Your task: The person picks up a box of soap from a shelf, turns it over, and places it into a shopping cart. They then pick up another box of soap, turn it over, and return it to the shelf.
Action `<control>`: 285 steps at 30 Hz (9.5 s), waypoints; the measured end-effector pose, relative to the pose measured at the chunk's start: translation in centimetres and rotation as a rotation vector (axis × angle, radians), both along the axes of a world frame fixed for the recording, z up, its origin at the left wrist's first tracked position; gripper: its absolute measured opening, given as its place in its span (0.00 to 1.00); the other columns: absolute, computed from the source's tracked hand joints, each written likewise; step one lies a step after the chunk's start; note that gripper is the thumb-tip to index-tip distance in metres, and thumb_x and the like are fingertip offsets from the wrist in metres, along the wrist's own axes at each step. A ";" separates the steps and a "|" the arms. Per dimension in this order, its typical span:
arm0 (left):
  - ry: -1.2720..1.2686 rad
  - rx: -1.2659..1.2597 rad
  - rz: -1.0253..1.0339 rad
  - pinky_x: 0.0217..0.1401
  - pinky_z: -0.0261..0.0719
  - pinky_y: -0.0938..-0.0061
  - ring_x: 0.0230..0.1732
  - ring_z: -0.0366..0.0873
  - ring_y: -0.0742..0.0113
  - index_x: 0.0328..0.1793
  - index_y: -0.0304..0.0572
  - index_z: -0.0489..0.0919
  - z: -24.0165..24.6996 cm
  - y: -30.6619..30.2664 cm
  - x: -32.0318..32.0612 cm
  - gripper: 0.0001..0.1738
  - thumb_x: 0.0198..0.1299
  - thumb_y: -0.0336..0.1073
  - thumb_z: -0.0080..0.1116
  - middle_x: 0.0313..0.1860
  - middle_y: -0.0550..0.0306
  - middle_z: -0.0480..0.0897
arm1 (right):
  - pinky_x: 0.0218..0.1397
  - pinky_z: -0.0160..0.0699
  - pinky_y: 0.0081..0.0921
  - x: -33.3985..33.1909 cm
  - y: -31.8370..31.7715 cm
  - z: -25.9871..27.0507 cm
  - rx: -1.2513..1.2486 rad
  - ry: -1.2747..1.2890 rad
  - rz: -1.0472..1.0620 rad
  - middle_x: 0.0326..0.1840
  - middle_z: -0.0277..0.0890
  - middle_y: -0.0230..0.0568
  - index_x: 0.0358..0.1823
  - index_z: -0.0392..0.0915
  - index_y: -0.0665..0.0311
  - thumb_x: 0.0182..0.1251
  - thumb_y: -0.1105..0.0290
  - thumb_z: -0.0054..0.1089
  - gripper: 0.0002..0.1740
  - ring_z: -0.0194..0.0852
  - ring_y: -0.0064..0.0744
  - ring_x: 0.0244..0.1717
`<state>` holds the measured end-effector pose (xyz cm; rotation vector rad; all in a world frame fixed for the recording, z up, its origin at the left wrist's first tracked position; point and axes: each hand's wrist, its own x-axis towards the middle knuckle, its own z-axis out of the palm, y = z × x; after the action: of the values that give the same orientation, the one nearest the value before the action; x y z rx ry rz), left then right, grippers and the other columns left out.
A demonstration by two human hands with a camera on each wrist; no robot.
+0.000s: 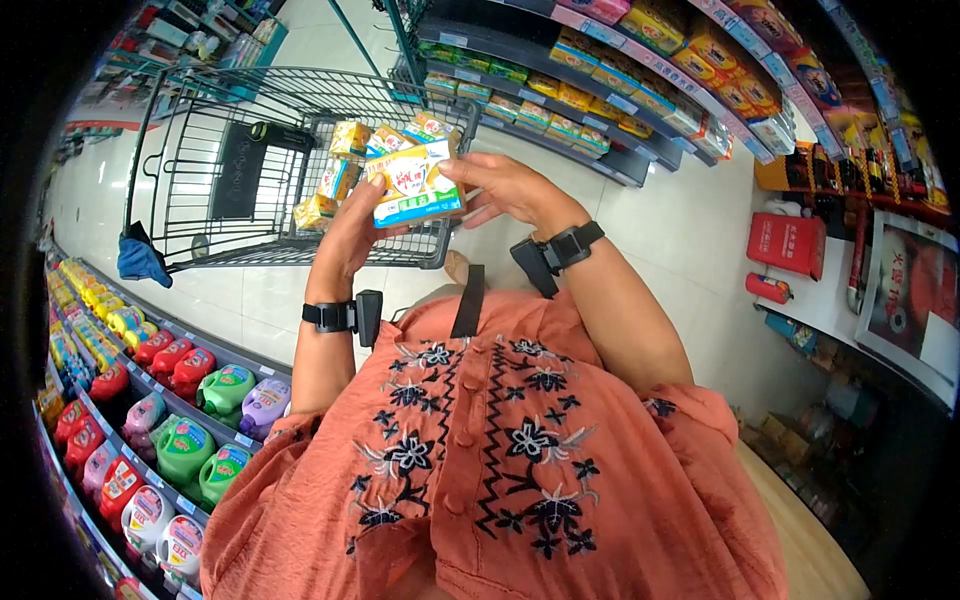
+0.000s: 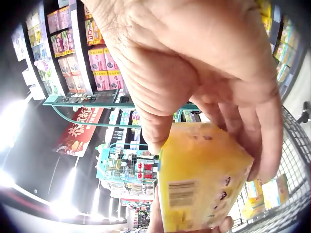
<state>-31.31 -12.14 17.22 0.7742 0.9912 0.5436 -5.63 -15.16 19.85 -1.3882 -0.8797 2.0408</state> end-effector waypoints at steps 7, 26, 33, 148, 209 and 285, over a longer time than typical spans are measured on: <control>-0.074 0.186 0.029 0.76 0.64 0.61 0.75 0.67 0.56 0.86 0.38 0.52 1.6 -0.2 -0.1 0.52 0.62 0.47 0.68 0.75 0.45 0.70 | 0.50 0.90 0.50 0.0 0.1 0.9 -0.065 0.207 -0.075 0.66 0.70 0.58 0.78 0.57 0.59 0.73 0.32 0.51 0.46 0.80 0.51 0.59; -0.158 -0.008 0.110 0.70 0.72 0.53 0.71 0.73 0.57 0.78 0.44 0.65 -0.3 0.4 0.5 0.40 0.71 0.63 0.54 0.71 0.50 0.75 | 0.46 0.85 0.30 -1.1 -0.4 1.1 0.272 -0.057 -0.193 0.72 0.65 0.53 0.80 0.54 0.64 0.67 0.46 0.65 0.49 0.77 0.36 0.60; -0.257 -0.103 0.107 0.63 0.83 0.63 0.64 0.80 0.58 0.76 0.39 0.66 -0.3 0.6 0.8 0.37 0.72 0.57 0.56 0.67 0.49 0.78 | 0.57 0.82 0.32 -1.2 -0.5 0.7 0.400 -0.167 -0.172 0.78 0.56 0.59 0.83 0.48 0.63 0.62 0.49 0.72 0.56 0.74 0.39 0.65; 0.572 1.000 -0.168 0.63 0.75 0.49 0.58 0.75 0.30 0.54 0.33 0.82 -28.3 27.4 45.3 0.19 0.65 0.37 0.50 0.56 0.31 0.81 | 0.76 0.72 0.43 26.2 17.2 -21.9 0.201 0.373 -1.149 0.58 0.76 0.47 0.53 0.73 0.69 0.74 0.67 0.56 0.13 0.74 0.44 0.66; 0.927 -0.066 0.305 0.65 0.78 0.54 0.61 0.77 0.29 0.74 0.28 0.57 -28.3 16.4 3.2 0.55 0.51 0.58 0.70 0.66 0.18 0.69 | 0.43 0.75 0.53 0.6 19.2 -21.9 0.606 -1.183 -0.146 0.38 0.83 0.58 0.41 0.76 0.64 0.80 0.54 0.43 0.21 0.80 0.64 0.41; 1.499 0.322 -0.118 0.73 0.69 0.53 0.71 0.70 0.45 0.73 0.36 0.67 -31.8 17.4 -10.5 0.51 0.52 0.63 0.72 0.68 0.39 0.75 | 0.42 0.74 0.58 1.0 19.2 -22.8 0.650 -1.229 -0.140 0.34 0.83 0.59 0.43 0.77 0.61 0.80 0.51 0.40 0.22 0.79 0.68 0.39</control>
<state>-41.85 5.29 -14.58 1.5712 2.2222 -0.1024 -4.60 4.07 -2.99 -2.1116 -1.6257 0.4792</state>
